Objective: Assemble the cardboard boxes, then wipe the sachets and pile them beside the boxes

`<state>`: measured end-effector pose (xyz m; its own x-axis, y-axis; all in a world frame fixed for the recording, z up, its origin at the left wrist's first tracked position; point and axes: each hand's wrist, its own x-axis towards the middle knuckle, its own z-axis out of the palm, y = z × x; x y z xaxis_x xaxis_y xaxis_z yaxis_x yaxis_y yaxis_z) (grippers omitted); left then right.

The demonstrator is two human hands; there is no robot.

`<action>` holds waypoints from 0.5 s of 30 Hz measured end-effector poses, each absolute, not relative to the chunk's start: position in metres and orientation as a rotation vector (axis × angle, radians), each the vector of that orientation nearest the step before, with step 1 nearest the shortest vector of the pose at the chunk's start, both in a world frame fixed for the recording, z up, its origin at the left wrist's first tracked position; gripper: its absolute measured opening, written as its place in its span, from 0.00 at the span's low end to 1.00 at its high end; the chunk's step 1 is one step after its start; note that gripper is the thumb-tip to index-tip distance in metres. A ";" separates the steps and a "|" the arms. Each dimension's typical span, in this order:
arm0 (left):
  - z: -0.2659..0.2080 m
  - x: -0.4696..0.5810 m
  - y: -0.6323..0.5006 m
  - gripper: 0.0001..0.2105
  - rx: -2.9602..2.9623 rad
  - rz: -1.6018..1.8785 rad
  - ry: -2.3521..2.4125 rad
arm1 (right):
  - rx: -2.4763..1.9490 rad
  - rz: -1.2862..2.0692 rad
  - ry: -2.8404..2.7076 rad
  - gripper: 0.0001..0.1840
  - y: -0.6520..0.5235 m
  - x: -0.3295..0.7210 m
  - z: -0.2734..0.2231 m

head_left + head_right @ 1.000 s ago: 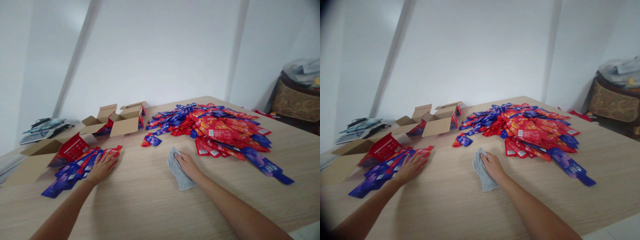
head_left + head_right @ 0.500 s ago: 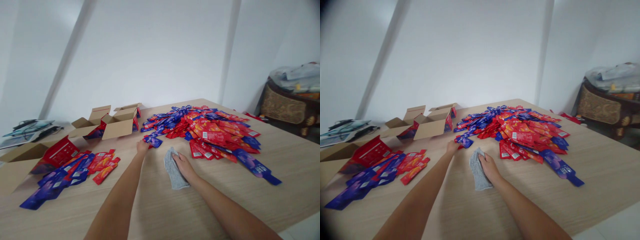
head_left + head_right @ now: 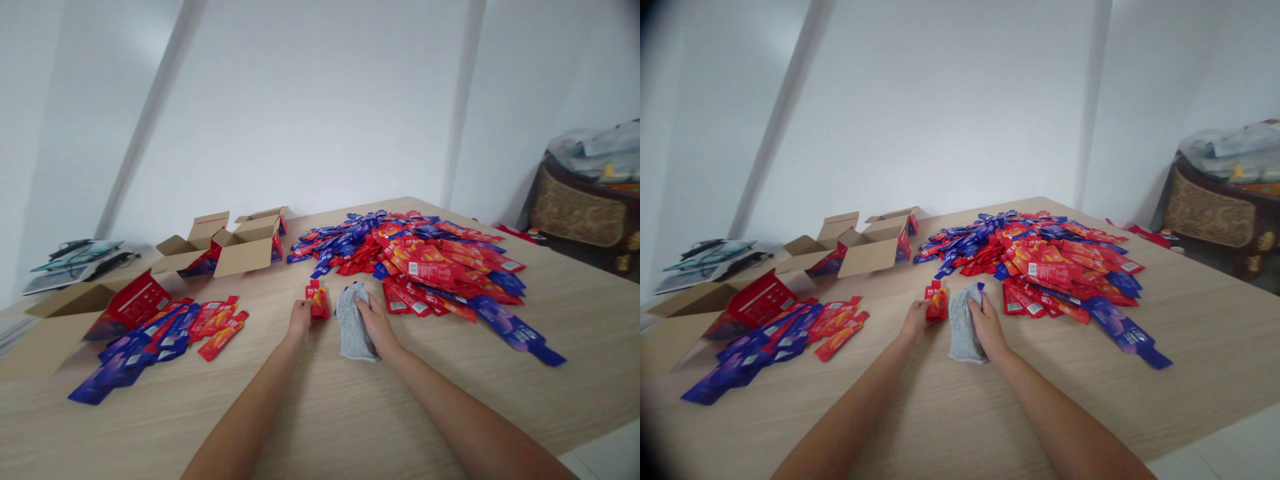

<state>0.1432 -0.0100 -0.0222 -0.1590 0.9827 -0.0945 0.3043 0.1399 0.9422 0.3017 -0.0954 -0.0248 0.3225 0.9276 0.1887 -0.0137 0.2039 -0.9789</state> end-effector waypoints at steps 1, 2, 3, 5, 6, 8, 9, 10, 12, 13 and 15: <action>-0.024 0.141 -0.020 0.06 1.180 1.095 1.537 | -1.144 0.928 -1.120 0.21 -0.096 0.298 -0.025; -0.025 0.139 -0.029 0.05 1.068 1.139 1.447 | -1.134 1.007 -1.205 0.19 -0.096 0.295 -0.026; -0.025 0.137 -0.039 0.03 0.950 1.171 1.340 | -1.146 1.054 -1.260 0.18 -0.094 0.294 -0.028; -0.022 0.132 -0.056 0.02 0.766 1.175 1.114 | -1.239 1.000 -1.207 0.18 -0.090 0.297 -0.030; -0.019 0.129 -0.063 0.03 0.726 1.155 1.025 | -1.289 0.910 -1.121 0.19 -0.088 0.301 -0.030; -0.015 0.125 -0.073 0.07 0.690 1.119 0.900 | -1.326 0.720 -0.968 0.21 -0.087 0.311 -0.027; -0.014 0.124 -0.076 0.09 0.681 1.118 0.868 | -1.312 0.654 -0.949 0.22 -0.087 0.315 -0.024; -0.014 0.124 -0.078 0.09 0.670 1.128 0.854 | -1.288 0.610 -0.964 0.23 -0.089 0.317 -0.021; -0.017 0.124 -0.075 0.08 0.667 1.139 0.863 | -1.244 0.584 -1.033 0.23 -0.095 0.316 -0.016; -0.020 0.124 -0.072 0.07 0.692 1.149 0.890 | -1.227 0.592 -1.062 0.24 -0.097 0.312 -0.015; -0.026 0.122 -0.062 0.06 0.845 1.200 1.016 | -1.207 0.657 -1.069 0.25 -0.099 0.304 -0.016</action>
